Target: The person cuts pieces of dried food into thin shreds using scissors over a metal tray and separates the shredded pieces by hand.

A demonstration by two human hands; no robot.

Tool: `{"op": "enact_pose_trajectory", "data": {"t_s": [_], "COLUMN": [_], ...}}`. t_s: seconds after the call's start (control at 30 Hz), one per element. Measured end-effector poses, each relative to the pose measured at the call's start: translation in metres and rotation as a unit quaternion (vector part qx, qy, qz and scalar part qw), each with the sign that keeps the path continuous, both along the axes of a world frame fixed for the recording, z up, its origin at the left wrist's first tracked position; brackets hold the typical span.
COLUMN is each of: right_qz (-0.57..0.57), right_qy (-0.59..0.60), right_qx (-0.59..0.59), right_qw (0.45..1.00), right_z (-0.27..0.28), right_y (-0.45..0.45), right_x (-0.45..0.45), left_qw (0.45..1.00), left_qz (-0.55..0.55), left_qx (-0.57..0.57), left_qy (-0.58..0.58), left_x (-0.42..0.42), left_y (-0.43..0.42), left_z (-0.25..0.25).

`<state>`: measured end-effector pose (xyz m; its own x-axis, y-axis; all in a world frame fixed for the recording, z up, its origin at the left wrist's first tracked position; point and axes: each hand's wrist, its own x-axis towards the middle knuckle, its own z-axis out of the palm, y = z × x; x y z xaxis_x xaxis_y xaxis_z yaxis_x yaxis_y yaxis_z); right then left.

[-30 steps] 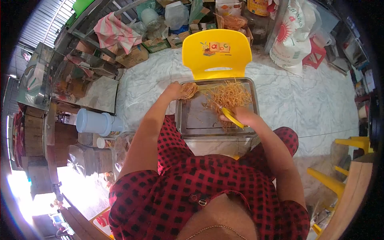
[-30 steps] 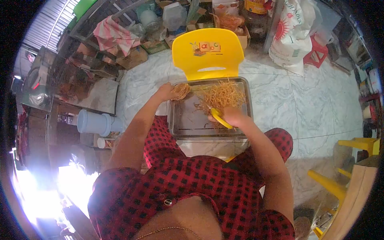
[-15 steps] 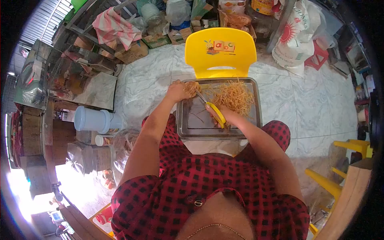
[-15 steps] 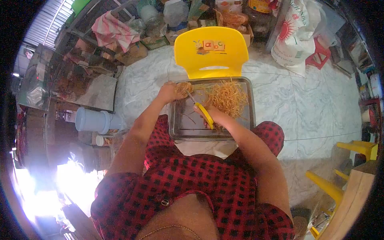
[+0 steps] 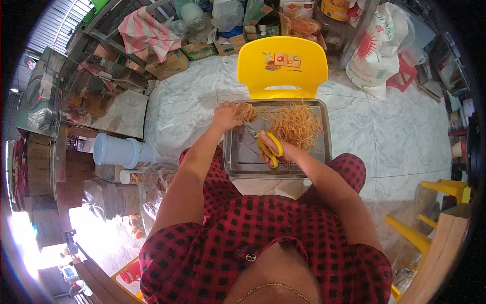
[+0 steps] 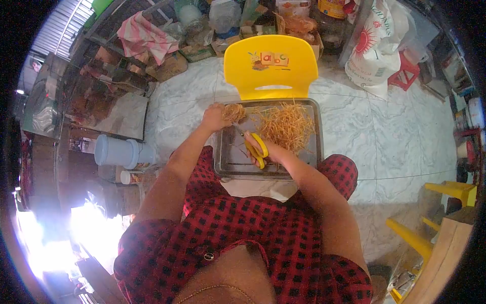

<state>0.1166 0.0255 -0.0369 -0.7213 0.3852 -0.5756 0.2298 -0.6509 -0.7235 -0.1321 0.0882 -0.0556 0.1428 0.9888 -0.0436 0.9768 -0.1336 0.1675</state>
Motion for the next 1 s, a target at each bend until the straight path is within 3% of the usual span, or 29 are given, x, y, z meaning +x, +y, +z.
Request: {"op": "enact_pose_trajectory", "data": {"t_s": [0.27, 0.37, 0.6, 0.77, 1.0], "right_qz": [-0.029, -0.027, -0.02, -0.013, -0.004], "right_qy": [0.057, 0.037, 0.046, 0.036, 0.026], "right_qx": [-0.055, -0.025, 0.0, -0.007, -0.012], "right_qw": [0.996, 0.999, 0.999, 0.999, 1.0], "right_z": [-0.029, -0.028, -0.032, -0.024, -0.019], "right_y": [0.0, -0.002, -0.004, -0.004, -0.003], "right_x": [-0.007, -0.009, -0.011, -0.008, -0.011], "left_qw": [0.998, 0.996, 0.996, 0.988, 0.973], "left_qz": [0.039, 0.03, -0.021, -0.135, -0.193], "left_qx": [-0.05, -0.077, 0.007, 0.067, 0.066], "left_qy": [-0.018, -0.04, -0.09, 0.026, 0.105], "left_x": [-0.001, -0.009, -0.026, -0.014, -0.016], "left_y": [0.005, 0.011, 0.017, 0.012, 0.003], "left_z": [0.005, 0.005, -0.02, -0.009, -0.019]}}
